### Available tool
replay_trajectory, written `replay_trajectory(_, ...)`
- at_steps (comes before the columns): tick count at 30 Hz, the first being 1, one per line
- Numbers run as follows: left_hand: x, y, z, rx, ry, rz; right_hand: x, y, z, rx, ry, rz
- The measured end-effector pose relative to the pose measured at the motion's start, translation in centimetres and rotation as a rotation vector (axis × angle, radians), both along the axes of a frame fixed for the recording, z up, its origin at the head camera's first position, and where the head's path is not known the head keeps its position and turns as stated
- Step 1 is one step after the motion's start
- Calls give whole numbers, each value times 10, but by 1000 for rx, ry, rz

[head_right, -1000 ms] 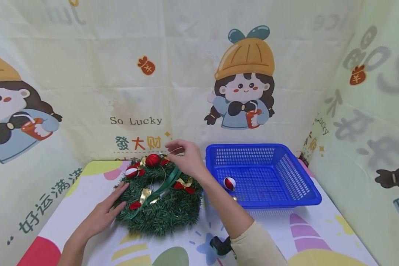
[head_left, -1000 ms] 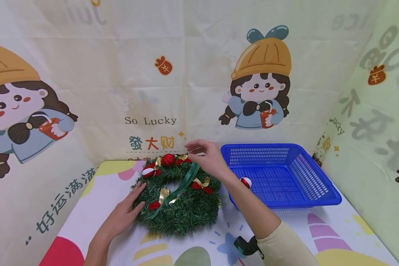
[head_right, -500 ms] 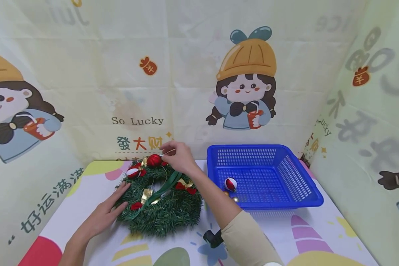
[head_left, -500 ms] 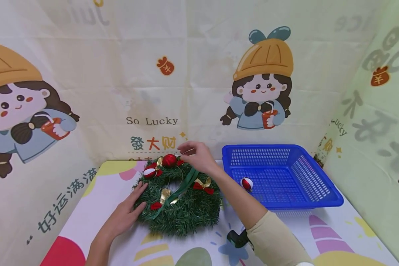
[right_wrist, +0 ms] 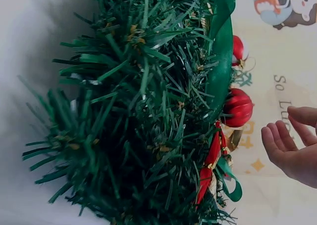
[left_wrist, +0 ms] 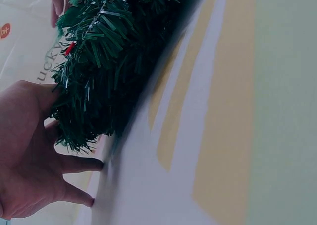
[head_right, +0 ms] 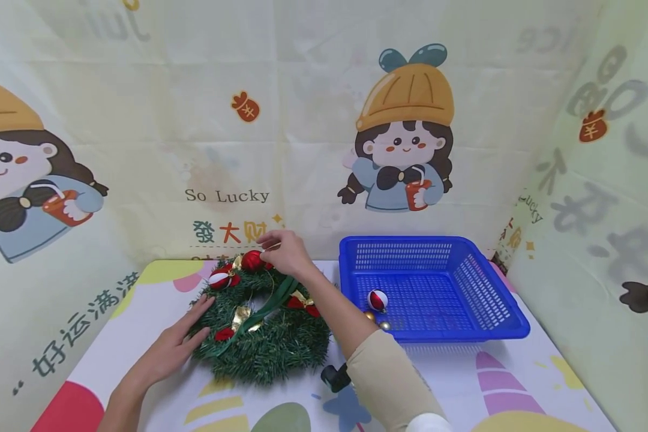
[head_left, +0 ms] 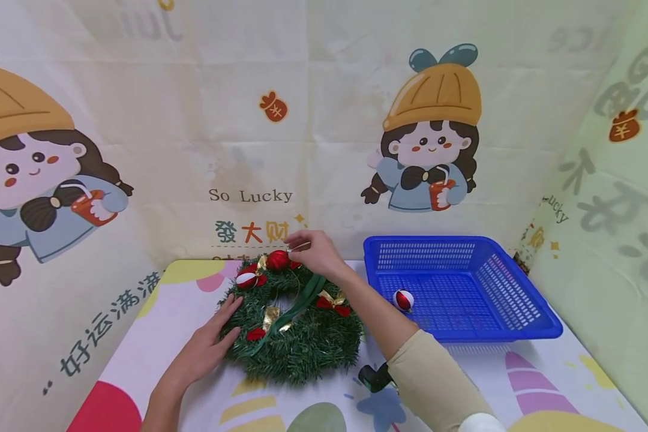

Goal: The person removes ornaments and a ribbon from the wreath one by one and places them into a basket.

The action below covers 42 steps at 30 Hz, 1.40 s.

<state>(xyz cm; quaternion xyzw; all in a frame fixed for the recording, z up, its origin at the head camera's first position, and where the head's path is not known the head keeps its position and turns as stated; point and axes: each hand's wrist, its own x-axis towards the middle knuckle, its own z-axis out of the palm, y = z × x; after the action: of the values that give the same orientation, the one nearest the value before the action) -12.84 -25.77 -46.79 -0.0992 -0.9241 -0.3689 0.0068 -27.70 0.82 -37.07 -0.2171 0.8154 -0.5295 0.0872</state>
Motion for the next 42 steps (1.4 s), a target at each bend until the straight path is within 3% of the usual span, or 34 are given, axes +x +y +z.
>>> replay_trajectory(18,1,1,0,18,11,-5,-17,-14,-17,13,-112,-39)
replay_trajectory(27,-1,2,0,14,-2,1,-21,-23,-23,65,-102,-62)
replay_trajectory(42,-2,1,-2,9,-5,5,-25,-28,-29,64,-155,-27)
